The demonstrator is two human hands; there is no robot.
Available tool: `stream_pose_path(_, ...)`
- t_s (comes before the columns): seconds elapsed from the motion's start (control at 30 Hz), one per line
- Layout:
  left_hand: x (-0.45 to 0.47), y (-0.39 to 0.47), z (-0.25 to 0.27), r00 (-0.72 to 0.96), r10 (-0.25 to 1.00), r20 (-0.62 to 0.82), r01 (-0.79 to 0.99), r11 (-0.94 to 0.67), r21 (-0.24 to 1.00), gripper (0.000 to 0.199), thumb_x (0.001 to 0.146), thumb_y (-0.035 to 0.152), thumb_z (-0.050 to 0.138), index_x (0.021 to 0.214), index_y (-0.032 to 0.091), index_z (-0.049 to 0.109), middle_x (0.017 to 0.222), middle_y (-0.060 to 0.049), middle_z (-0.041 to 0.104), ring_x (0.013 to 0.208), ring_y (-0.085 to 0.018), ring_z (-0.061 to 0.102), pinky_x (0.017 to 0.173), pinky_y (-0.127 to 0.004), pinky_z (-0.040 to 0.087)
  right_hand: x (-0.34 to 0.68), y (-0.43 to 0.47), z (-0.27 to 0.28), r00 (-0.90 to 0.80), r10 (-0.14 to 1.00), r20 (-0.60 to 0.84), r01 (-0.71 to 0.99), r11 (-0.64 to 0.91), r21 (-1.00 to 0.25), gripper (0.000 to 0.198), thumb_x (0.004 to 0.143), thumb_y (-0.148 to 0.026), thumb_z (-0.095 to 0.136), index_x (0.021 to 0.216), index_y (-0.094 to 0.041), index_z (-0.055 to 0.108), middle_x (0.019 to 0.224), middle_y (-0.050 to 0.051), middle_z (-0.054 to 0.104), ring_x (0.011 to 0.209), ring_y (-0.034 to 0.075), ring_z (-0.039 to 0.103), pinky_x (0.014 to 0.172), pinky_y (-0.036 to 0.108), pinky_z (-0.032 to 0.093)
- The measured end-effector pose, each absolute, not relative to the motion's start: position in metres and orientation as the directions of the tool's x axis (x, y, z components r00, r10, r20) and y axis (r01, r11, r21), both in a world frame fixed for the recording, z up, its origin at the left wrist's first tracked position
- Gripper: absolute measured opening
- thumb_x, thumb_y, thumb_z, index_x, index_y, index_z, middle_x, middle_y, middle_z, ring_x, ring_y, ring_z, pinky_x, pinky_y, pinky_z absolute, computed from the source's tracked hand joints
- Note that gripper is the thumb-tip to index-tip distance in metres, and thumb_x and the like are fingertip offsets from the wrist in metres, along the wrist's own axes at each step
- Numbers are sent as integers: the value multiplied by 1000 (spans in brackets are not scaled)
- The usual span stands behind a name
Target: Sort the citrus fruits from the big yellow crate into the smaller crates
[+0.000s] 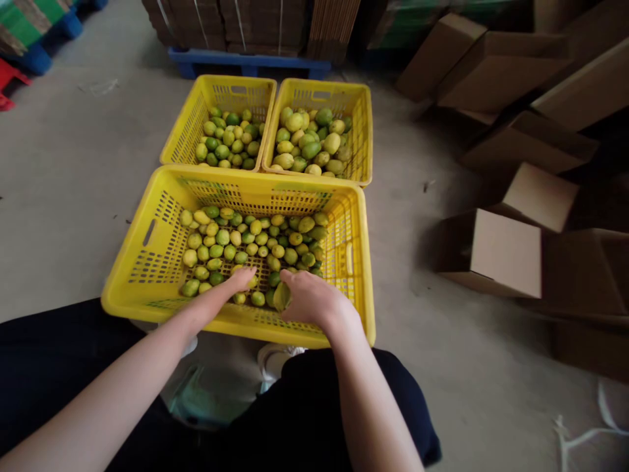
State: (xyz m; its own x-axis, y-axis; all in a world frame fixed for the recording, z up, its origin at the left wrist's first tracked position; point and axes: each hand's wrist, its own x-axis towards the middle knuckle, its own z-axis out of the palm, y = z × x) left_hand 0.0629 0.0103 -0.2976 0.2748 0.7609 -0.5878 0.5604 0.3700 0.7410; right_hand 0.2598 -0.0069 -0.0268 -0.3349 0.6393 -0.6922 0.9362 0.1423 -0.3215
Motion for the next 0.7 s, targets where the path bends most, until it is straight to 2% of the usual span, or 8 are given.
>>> stream_pose_path(0.07,60,15,-288,235,773,-589,643,330,691,47,57,20,89,96,14,63,105,-10,65,113,-32,57,98,-42,45,261,-4,-29,-329,661,-675,935,131,-328,65,69,-20,79,128,-9,56,119,21,68,112,31,66,86,34,52)
stream_pose_path(0.13,59,21,-273,169,801,-575,645,351,679,50,47,18,89,87,17,59,96,-7,65,111,-34,56,97,-40,44,262,1,-34,-327,690,-646,931,117,-347,67,67,-22,80,129,-10,54,119,21,67,111,31,66,83,33,52)
stream_pose_path(0.23,60,35,-242,110,833,-542,619,369,693,38,58,27,82,85,19,56,88,-4,65,102,-29,60,89,-38,47,260,12,-42,-377,751,-542,892,138,-429,60,68,-32,78,121,-11,58,112,19,68,106,30,66,79,32,51)
stream_pose_path(0.3,58,48,-212,122,855,-504,580,350,735,30,65,30,77,85,19,58,85,-4,66,96,-27,63,85,-37,49,257,19,-44,-400,809,-431,847,146,-512,50,69,-36,75,110,-11,61,100,15,70,95,27,67,75,31,50)
stream_pose_path(0.43,46,71,-125,171,926,-338,493,216,843,32,65,33,77,89,18,62,93,-5,69,98,-26,63,90,-35,48,248,18,-38,-373,901,-220,600,54,-798,29,78,-42,61,90,-15,63,75,3,65,71,18,60,65,28,47)
stream_pose_path(0.5,36,69,-79,176,961,-213,444,116,889,42,61,35,80,95,18,63,104,-6,68,105,-27,60,95,-35,46,244,11,-33,-304,940,-153,426,-10,-905,36,82,-51,53,88,-17,63,73,1,62,68,18,56,62,28,47)
stream_pose_path(0.57,27,56,-43,198,975,-99,349,24,937,50,62,39,79,104,19,60,107,-6,66,106,-26,60,95,-36,46,239,3,-31,-213,972,-104,285,-40,-958,45,83,-61,49,90,-19,63,75,2,62,69,19,56,60,30,48)
stream_pose_path(0.7,14,14,-13,234,971,-47,130,17,991,48,70,47,73,106,22,55,92,-2,65,87,-21,62,80,-34,50,225,-8,-27,-56,998,-28,116,-21,-993,56,88,-65,36,97,-17,63,76,5,61,63,21,54,57,33,48)
